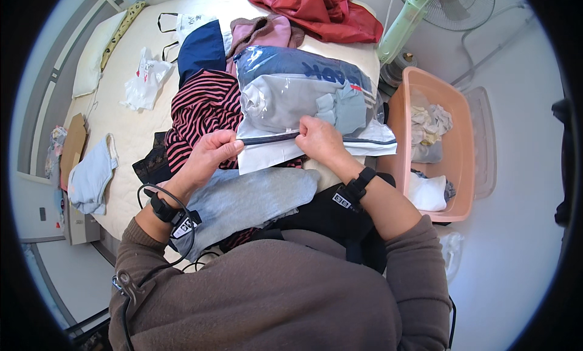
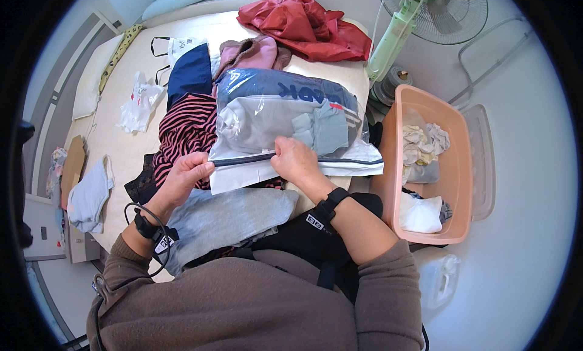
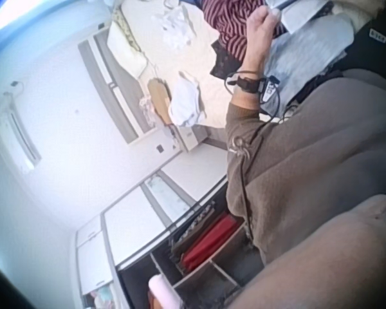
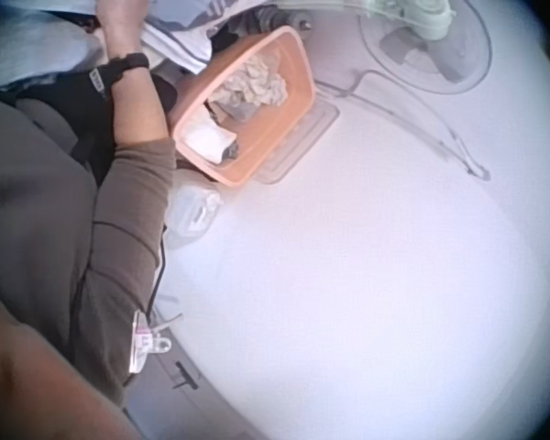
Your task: The person hangs a red jacket in a closet, then folds various garments from a bed and places them into a pink laundry basket. They also pack several folded items into a vacuum-seal bag and place the bag into the basket.
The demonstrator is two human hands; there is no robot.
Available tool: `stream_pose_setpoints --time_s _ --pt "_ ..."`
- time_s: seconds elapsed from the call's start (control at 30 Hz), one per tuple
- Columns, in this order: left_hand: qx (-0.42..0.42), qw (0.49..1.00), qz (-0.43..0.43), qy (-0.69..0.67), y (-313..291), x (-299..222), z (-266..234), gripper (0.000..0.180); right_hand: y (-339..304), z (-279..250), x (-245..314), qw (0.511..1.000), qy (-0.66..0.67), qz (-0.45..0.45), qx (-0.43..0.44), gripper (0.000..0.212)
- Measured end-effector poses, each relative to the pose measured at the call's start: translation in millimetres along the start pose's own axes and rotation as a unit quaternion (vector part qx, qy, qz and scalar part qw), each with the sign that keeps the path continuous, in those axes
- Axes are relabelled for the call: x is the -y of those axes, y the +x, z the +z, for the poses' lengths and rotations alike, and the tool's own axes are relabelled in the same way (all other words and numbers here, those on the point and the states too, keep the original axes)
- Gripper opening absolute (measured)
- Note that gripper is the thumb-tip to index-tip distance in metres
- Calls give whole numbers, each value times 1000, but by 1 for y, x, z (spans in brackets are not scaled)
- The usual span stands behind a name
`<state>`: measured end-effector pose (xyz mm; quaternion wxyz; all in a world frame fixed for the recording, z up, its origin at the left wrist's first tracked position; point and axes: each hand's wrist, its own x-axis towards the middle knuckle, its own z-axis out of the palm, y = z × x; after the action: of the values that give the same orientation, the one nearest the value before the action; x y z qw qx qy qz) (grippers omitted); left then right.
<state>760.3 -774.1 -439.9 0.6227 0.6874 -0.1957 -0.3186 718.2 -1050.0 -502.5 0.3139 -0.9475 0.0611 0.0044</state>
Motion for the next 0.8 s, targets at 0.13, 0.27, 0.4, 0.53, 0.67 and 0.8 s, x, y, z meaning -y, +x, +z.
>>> stream_pose_setpoints --time_s 0.13,0.27,0.4,0.53,0.67,0.8 --pt "-30 998 -18 -49 -2 2 2 26 -4 -6 0 1000 -23 -3 4 9" --pt "-50 994 -26 -94 -2 1 1 21 -9 -17 -5 998 -54 -24 -18 10" --pt "-34 995 -19 -90 -2 -1 1 20 -12 -17 -9 996 -72 -43 -39 14" --pt "-68 987 -49 -135 -1 -7 3 18 -19 -15 -12 991 -70 -80 -77 18" --pt "-87 966 37 -242 18 -27 0 18 -34 -30 -16 966 -26 -223 -129 34" --pt "44 951 105 -286 48 -60 -8 24 -44 -42 -2 928 -22 -302 -219 54"
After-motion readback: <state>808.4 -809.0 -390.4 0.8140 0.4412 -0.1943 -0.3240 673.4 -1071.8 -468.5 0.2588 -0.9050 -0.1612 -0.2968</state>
